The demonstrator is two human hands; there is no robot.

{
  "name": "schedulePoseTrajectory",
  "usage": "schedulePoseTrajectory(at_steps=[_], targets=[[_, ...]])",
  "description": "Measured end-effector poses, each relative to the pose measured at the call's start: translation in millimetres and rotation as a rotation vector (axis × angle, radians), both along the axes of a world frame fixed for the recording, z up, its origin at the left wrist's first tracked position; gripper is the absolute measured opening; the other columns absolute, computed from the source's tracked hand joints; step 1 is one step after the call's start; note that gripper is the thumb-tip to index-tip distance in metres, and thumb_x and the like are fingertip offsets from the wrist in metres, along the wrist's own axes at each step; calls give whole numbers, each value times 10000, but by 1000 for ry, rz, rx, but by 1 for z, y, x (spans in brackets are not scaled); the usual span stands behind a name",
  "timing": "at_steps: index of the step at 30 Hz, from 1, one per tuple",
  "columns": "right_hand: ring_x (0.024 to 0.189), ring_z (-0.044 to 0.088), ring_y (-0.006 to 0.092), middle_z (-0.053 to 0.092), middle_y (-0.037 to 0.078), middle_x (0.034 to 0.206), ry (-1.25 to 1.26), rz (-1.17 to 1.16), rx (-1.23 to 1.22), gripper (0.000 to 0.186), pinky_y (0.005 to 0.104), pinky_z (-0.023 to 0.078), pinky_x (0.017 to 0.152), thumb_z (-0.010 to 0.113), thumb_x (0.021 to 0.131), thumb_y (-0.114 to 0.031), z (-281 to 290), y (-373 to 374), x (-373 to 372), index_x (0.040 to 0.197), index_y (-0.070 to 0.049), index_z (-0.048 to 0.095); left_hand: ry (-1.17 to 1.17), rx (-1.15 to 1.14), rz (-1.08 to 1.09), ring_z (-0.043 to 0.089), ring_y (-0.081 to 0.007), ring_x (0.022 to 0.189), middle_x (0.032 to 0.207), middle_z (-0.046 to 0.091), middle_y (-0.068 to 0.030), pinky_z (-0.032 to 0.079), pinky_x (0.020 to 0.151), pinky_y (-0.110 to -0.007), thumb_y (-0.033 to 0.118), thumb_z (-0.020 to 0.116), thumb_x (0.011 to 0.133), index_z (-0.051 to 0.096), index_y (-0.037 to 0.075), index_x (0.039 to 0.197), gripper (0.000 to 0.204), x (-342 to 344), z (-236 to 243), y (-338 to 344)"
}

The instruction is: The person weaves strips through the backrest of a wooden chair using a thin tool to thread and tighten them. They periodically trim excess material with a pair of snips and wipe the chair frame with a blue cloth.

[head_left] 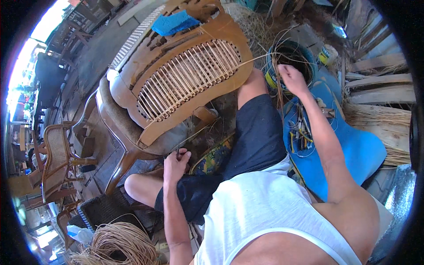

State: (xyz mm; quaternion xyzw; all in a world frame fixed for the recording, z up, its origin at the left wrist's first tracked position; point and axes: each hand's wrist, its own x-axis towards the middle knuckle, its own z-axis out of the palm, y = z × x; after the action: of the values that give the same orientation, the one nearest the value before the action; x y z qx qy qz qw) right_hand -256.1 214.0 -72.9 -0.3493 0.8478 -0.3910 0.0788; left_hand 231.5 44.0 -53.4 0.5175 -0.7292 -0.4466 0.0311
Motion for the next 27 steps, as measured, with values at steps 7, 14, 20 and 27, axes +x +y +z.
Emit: schedulePoseTrajectory(at_steps=[7,14,20,27], targets=[[925,699,413,719,243,950,318,236,529,553,519,531,829,612,989,-562,101,-91,2,981,-16,699,22,-260,-134,725,-403,886,944,739,-260,558,823,-447,282,759,919,718,-51,1127,394,11,-20,-19],[680,670,193,744,129,950,-5,640,716,758,376,552,628,640,942,-663,127,-136,-18,1326,-12,585,24,-233,-191,726,-396,879,928,735,-260,556,802,-444,243,771,908,716,-48,1122,366,18,-18,-2],[690,654,142,744,53,810,14,875,717,425,336,525,630,716,951,-435,135,-124,-69,996,-14,754,-119,-87,-224,728,-350,873,994,747,-226,561,797,-431,221,763,917,687,-44,1154,363,12,0,-6],[756,642,192,697,82,807,520,180,849,420,459,432,789,732,898,-459,253,3,-263,897,-40,724,-52,-160,-355,727,-330,773,852,742,-216,555,726,-420,227,741,940,708,-49,1147,346,5,-43,-17]])
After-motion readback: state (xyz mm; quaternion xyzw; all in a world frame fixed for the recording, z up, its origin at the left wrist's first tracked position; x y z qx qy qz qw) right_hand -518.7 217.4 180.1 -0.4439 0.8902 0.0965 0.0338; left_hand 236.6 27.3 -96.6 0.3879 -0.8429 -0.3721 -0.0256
